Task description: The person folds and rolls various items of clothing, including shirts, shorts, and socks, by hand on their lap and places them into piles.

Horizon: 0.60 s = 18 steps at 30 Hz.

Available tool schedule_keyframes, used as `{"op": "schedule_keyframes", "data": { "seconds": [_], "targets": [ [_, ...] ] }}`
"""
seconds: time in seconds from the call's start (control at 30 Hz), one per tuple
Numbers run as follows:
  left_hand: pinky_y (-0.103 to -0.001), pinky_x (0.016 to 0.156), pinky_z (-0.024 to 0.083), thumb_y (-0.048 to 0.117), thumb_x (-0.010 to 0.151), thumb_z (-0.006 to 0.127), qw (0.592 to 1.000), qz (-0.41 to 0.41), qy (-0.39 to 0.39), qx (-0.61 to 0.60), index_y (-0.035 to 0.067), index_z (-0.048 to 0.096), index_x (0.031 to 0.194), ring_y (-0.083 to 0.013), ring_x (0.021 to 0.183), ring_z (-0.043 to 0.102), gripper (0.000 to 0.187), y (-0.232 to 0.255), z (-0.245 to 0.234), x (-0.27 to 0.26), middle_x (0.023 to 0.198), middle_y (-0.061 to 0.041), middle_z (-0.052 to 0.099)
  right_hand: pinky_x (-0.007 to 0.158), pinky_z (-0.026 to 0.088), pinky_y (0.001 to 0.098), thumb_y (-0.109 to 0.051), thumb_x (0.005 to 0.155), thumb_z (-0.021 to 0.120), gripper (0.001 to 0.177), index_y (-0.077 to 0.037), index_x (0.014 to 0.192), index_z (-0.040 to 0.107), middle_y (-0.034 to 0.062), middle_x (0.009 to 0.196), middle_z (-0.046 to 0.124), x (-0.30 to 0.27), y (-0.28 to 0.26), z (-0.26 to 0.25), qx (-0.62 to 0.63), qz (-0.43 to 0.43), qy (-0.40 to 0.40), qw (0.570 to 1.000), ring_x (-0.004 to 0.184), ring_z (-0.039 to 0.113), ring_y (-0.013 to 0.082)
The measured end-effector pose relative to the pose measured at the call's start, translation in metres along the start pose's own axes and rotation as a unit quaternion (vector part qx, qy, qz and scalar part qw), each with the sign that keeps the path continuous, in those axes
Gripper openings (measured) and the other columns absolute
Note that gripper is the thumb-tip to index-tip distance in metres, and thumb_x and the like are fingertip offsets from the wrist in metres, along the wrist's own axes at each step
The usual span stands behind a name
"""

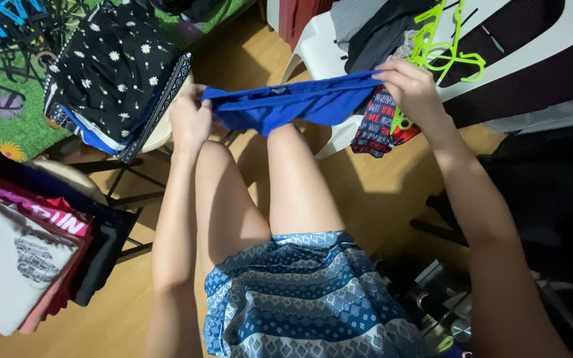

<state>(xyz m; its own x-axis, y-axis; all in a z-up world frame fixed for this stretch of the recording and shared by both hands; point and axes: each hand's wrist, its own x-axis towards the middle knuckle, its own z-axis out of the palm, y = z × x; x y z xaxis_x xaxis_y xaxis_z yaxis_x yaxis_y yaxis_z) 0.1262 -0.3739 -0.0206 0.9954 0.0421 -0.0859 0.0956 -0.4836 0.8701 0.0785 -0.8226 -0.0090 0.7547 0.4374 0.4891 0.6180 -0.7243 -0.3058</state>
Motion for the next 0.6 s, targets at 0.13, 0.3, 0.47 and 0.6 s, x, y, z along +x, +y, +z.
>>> {"op": "schedule_keyframes", "data": {
  "seconds": [0.13, 0.3, 0.47, 0.6],
  "targets": [
    [-0.039, 0.085, 0.058, -0.013, 0.077, 0.058, 0.971, 0.234, -0.047, 0.006, -0.002, 0.064, 0.111, -0.0292, 0.109, 0.068, 0.036, 0.003, -0.021, -0.023, 0.114, -0.018, 0.070, 0.087, 0.060, 0.0314, 0.000, 0.100, 0.070, 0.004, 0.000, 0.103, 0.072, 0.0141, 0.118, 0.074, -0.025, -0.011, -0.006, 0.053, 0.080, -0.048, 0.994, 0.100, 0.073, 0.0232],
    [-0.037, 0.085, 0.057, -0.008, 0.076, 0.069, 0.922, 0.083, -0.314, 0.211, 0.013, 0.079, 0.102, -0.0218, 0.090, 0.072, 0.035, -0.031, -0.022, -0.061, 0.104, -0.008, 0.076, 0.081, 0.058, 0.0347, -0.024, 0.087, 0.079, 0.022, -0.004, 0.094, 0.077, 0.0105, 0.102, 0.075, -0.091, -0.046, 0.016, 0.080, 0.139, -0.246, 0.956, 0.087, 0.072, 0.0232],
    [-0.031, 0.079, 0.058, -0.001, 0.086, 0.069, 0.830, 0.012, -0.493, 0.260, 0.020, 0.079, 0.116, -0.0142, 0.074, 0.072, 0.038, -0.085, -0.013, -0.060, 0.083, -0.010, 0.079, 0.079, 0.056, 0.0346, -0.032, 0.078, 0.083, 0.029, -0.004, 0.085, 0.077, 0.0085, 0.089, 0.076, -0.159, -0.054, 0.060, 0.180, 0.207, -0.371, 0.887, 0.084, 0.073, 0.0228],
    [-0.034, 0.068, 0.052, 0.014, 0.089, 0.073, 0.825, -0.064, -0.539, 0.155, 0.016, 0.077, 0.117, -0.0129, 0.065, 0.066, 0.028, -0.123, -0.001, -0.031, 0.082, -0.007, 0.079, 0.086, 0.050, 0.0393, -0.027, 0.093, 0.077, 0.026, -0.002, 0.095, 0.073, 0.0136, 0.097, 0.072, -0.201, -0.014, 0.112, 0.350, 0.264, -0.281, 0.853, 0.100, 0.066, 0.0286]
  ]
}}
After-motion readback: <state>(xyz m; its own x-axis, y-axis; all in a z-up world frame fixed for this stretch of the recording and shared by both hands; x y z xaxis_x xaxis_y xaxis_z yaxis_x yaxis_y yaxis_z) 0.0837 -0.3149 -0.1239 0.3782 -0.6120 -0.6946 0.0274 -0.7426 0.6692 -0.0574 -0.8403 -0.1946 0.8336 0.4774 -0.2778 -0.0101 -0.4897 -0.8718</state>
